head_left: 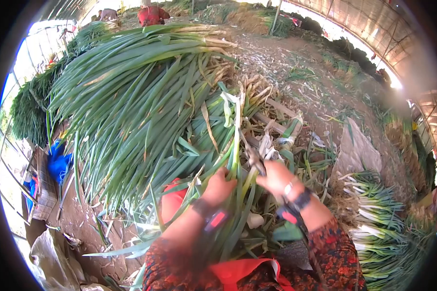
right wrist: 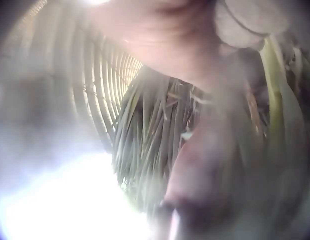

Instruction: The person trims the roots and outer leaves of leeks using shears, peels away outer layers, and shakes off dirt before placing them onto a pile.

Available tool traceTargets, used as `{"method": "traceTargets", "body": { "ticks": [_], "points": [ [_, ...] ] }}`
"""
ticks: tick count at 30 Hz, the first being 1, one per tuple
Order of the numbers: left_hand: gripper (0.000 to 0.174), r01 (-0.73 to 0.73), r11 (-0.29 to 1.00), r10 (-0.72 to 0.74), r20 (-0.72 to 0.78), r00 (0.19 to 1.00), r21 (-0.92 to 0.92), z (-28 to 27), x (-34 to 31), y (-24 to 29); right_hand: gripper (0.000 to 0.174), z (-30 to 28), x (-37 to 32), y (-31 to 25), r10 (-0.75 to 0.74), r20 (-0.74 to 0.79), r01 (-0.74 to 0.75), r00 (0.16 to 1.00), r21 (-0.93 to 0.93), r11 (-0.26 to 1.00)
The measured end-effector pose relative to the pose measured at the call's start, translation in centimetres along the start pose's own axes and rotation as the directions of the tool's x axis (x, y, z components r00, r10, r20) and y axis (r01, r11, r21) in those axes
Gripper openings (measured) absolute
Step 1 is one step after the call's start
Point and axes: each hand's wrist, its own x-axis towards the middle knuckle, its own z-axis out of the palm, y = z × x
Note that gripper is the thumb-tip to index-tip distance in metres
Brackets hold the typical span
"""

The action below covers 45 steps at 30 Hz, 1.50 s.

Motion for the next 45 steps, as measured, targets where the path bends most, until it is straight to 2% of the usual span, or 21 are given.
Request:
{"method": "traceTargets", "body": {
  "ticks": [2, 5, 8, 11, 12, 14, 16, 18, 20, 22, 24, 25, 28, 29, 32, 34, 36, 37, 41, 44, 45],
  "points": [
    [0.047, 0.017, 1.0, -0.016, 0.029, 0.999, -0.018, -1.1, 0.1, 0.5, 0.035, -0.3, 4.4, 1.3, 0.13, -0.088, -0.128, 0.988, 0.022, 0.992],
    [0.047, 0.001, 1.0, 0.0, 0.085, 0.996, -0.01, -5.1, -1.5, 2.1, 0.037, -1.0, 2.7, -0.1, 0.073, -0.184, -0.052, 0.98, 0.114, 0.992],
    [0.043, 0.022, 0.999, -0.018, 0.151, 0.988, -0.029, -7.6, -3.4, 3.8, 0.037, 0.3, -0.5, 0.0, -0.085, -0.154, 0.091, 0.984, 0.036, 0.995],
    [0.036, 0.033, 0.998, -0.042, 0.193, 0.98, 0.053, -8.9, -5.7, 4.5, 0.035, 1.8, -2.4, 3.0, 0.044, -0.219, -0.021, 0.975, 0.106, 0.994],
    [0.035, 0.015, 1.0, -0.012, 0.203, 0.979, -0.013, -9.2, -6.2, 4.3, 0.034, 2.6, -3.8, 4.0, 0.065, -0.258, -0.036, 0.964, 0.114, 0.993],
    [0.034, -0.001, 0.988, 0.038, 0.233, 0.972, -0.153, -9.4, -7.1, 3.9, 0.036, 4.0, -8.1, 4.3, 0.08, -0.184, -0.066, 0.98, 0.084, 0.994],
    [0.042, 0.034, 0.988, 0.01, 0.284, 0.959, -0.151, -8.5, -6.8, 4.8, 0.035, 5.0, -11.3, 4.4, 0.057, -0.172, -0.028, 0.983, 0.171, 0.985],
    [0.053, 0.01, 0.99, 0.036, 0.32, 0.947, -0.14, -6.0, -4.9, 3.6, 0.037, 6.1, -11.2, 5.8, 0.151, -0.133, -0.143, 0.98, 0.068, 0.987],
    [0.058, -0.143, 0.984, 0.1, 0.329, 0.939, 0.109, -2.8, -2.3, 2.5, 0.038, 6.3, -9.1, 6.8, 0.241, -0.122, -0.236, 0.963, 0.055, 0.97],
    [0.06, -0.003, 0.985, -0.049, 0.297, 0.954, 0.172, 0.1, -1.3, 3.1, 0.037, 6.6, -7.2, 7.3, 0.329, -0.168, -0.307, 0.929, 0.143, 0.941],
    [0.068, 0.001, 0.965, -0.066, 0.237, 0.969, 0.264, 2.2, -0.4, 2.4, 0.036, 6.8, -6.8, 7.1, 0.341, -0.248, -0.314, 0.907, 0.141, 0.939],
    [0.072, 0.005, 0.953, -0.072, 0.212, 0.975, 0.303, 3.0, -0.1, 2.2, 0.035, 6.7, -7.0, 6.9, 0.324, -0.185, -0.304, 0.928, 0.124, 0.944],
    [0.071, 0.01, 0.903, -0.134, 0.259, 0.957, 0.43, 4.5, 0.1, 3.4, 0.036, 7.5, -6.0, 7.7, 0.306, -0.17, -0.281, 0.937, 0.156, 0.947],
    [0.062, 0.006, 0.884, -0.152, 0.274, 0.95, 0.468, 4.6, 0.2, 3.9, 0.036, 8.3, -4.8, 8.9, 0.377, -0.23, -0.345, 0.897, 0.169, 0.923],
    [0.048, 0.028, 0.947, -0.179, 0.452, 0.874, 0.321, 3.3, -1.4, 8.7, 0.036, 6.9, -6.1, 8.6, 0.385, -0.218, -0.346, 0.897, 0.197, 0.917],
    [0.036, -0.23, 0.946, 0.059, 0.578, 0.814, 0.227, 3.8, 0.6, 4.2, 0.04, 7.4, -8.9, 7.8, 0.313, -0.171, -0.287, 0.934, 0.161, 0.944],
    [0.046, 0.174, 0.984, -0.118, 0.581, 0.805, -0.041, 4.3, 1.2, 3.1, 0.04, 8.1, -10.3, 7.5, 0.299, -0.122, -0.281, 0.946, 0.148, 0.948],
    [0.044, 0.247, 0.963, -0.13, 0.61, 0.781, -0.11, 4.5, 1.5, 2.5, 0.04, 8.4, -10.3, 7.7, 0.316, -0.152, -0.292, 0.936, 0.163, 0.942],
    [0.041, 0.183, 0.983, -0.176, 0.42, 0.89, 0.024, 3.3, 1.0, 3.7, 0.044, 10.1, -8.0, 9.6, 0.395, -0.207, -0.361, 0.895, 0.181, 0.915],
    [0.041, 0.003, 0.995, -0.041, 0.388, 0.921, 0.097, 1.0, 1.0, 3.9, 0.053, 12.0, -7.5, 10.4, 0.384, -0.236, -0.367, 0.893, 0.112, 0.923],
    [0.041, -0.012, 1.0, 0.003, 0.4, 0.917, 0.02, 0.3, 0.6, 4.1, 0.054, 12.1, -7.8, 10.4, 0.366, -0.24, -0.351, 0.899, 0.103, 0.931]
  ]
}}
